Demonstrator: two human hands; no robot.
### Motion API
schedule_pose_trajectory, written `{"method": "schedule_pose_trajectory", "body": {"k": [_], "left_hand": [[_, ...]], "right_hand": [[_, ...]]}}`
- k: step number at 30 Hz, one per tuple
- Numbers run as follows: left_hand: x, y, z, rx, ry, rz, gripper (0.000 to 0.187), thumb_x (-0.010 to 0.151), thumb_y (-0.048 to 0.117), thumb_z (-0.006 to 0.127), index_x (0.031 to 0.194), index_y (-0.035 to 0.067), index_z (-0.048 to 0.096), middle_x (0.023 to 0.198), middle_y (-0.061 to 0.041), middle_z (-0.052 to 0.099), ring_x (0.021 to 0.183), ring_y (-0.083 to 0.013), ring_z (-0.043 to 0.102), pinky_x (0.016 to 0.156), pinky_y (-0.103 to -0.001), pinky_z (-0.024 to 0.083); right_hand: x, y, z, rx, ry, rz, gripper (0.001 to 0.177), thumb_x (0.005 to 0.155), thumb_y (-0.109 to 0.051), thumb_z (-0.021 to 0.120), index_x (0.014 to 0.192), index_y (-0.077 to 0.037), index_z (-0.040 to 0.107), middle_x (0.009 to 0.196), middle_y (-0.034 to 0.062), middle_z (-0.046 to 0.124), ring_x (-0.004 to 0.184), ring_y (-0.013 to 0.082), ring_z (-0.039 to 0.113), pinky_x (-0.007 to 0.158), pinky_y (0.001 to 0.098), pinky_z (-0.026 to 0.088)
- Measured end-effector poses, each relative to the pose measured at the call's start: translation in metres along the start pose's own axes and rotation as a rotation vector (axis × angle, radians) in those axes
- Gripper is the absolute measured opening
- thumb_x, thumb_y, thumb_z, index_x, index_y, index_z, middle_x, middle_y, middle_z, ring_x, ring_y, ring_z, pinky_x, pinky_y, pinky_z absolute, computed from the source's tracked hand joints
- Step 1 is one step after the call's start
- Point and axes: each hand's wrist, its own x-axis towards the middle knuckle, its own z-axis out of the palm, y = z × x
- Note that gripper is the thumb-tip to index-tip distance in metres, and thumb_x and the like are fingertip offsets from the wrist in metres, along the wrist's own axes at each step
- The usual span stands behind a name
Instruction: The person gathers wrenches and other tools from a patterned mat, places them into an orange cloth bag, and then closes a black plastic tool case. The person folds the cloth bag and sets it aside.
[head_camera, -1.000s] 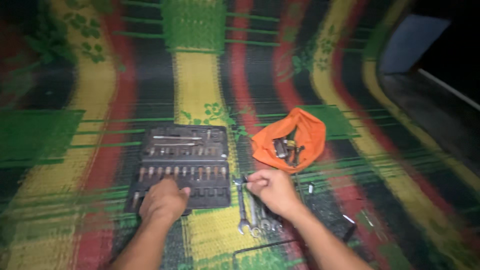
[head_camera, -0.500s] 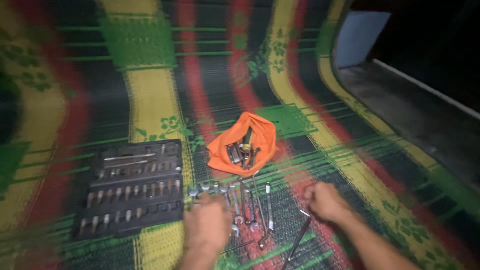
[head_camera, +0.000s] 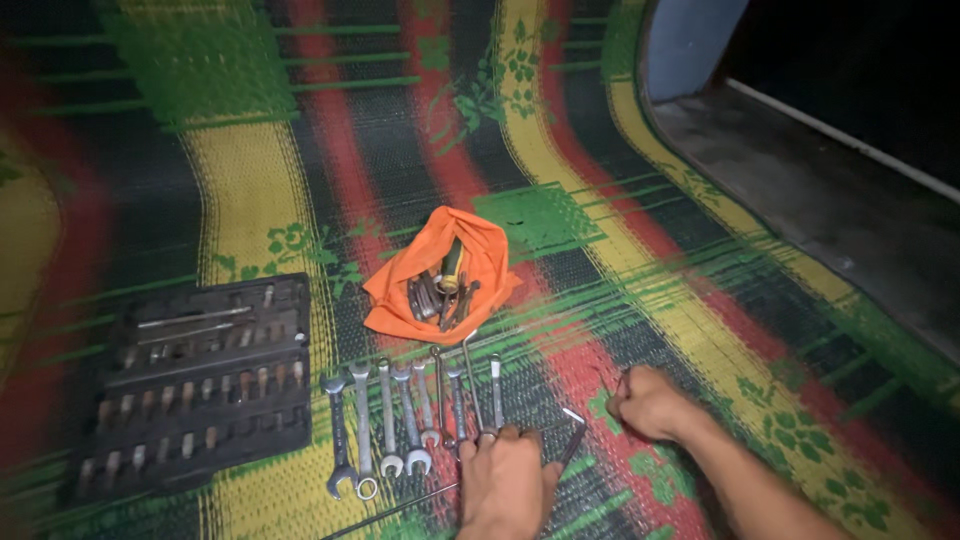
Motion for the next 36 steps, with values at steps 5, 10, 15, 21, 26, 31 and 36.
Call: {"method": "schedule_pose_trajectory", "body": {"k": [5,10,15,21,26,31,36], "left_hand": [[-0.003,-0.004,0.007,0.010,0.016,0.020,0.037,0.087,0.032,0.074,0.112,0.006,0.068,0.114,-0.015,0.065,0.114,-0.0341,0.059,0.101,-0.052,0.037],[-0.007,-0.013,0.011,0.034,-0.005,0.107,0.032,0.084,0.026,0.074,0.106,0.004,0.070,0.109,-0.018,0.066,0.110,-0.0344,0.061,0.098,-0.052,0.038],[-0.006,-0.022,0.023,0.053,0.017,0.126,0.027,0.081,0.022,0.073,0.102,0.005,0.073,0.105,-0.018,0.069,0.105,-0.0349,0.064,0.101,-0.054,0.037],[-0.003,-0.025,0.028,0.110,0.033,0.108,0.022,0.076,0.015,0.074,0.096,0.005,0.077,0.105,-0.018,0.070,0.109,-0.0341,0.065,0.100,-0.052,0.040],[-0.003,-0.028,0.027,0.130,-0.028,0.120,0.025,0.073,0.016,0.079,0.095,0.004,0.078,0.107,-0.018,0.069,0.112,-0.0333,0.063,0.099,-0.051,0.040],[-0.002,-0.034,0.025,0.125,-0.064,0.115,0.024,0.073,0.017,0.081,0.093,0.004,0.078,0.106,-0.017,0.071,0.112,-0.0323,0.065,0.100,-0.051,0.041],[0.000,-0.038,0.027,0.122,-0.046,0.120,0.024,0.073,0.015,0.079,0.093,0.002,0.077,0.104,-0.019,0.072,0.108,-0.0341,0.066,0.100,-0.050,0.044]], "right_hand": [[-0.014,-0.024,-0.011,-0.068,-0.037,-0.027,0.027,0.080,-0.029,0.075,0.088,-0.003,0.076,0.094,0.0204,0.076,0.095,0.0325,0.075,0.086,0.0410,0.057],[-0.023,-0.041,-0.015,-0.255,-0.073,-0.093,0.032,0.088,-0.035,0.071,0.091,-0.004,0.076,0.097,0.0220,0.072,0.097,0.0359,0.072,0.089,0.0434,0.055],[-0.019,-0.053,-0.018,-0.061,0.060,-0.188,0.025,0.081,-0.028,0.074,0.084,-0.003,0.075,0.088,0.0206,0.075,0.089,0.0333,0.074,0.082,0.0424,0.057],[-0.022,-0.095,-0.007,0.186,-0.162,-0.193,0.022,0.085,-0.022,0.078,0.081,-0.001,0.073,0.075,0.0116,0.071,0.070,0.0214,0.062,0.070,0.0416,0.054],[-0.038,-0.110,-0.009,0.148,-0.182,-0.348,0.008,0.081,-0.007,0.067,0.079,-0.004,0.074,0.073,0.0040,0.074,0.072,0.0142,0.067,0.075,0.0329,0.055],[-0.054,-0.109,-0.018,0.042,-0.248,-0.247,0.009,0.077,0.000,0.076,0.083,-0.007,0.072,0.078,0.0034,0.075,0.078,0.0137,0.071,0.076,0.0339,0.055],[-0.062,-0.117,-0.022,-0.008,-0.279,-0.349,0.008,0.076,0.000,0.072,0.081,-0.006,0.071,0.077,0.0033,0.076,0.077,0.0157,0.074,0.075,0.0343,0.057]]}}
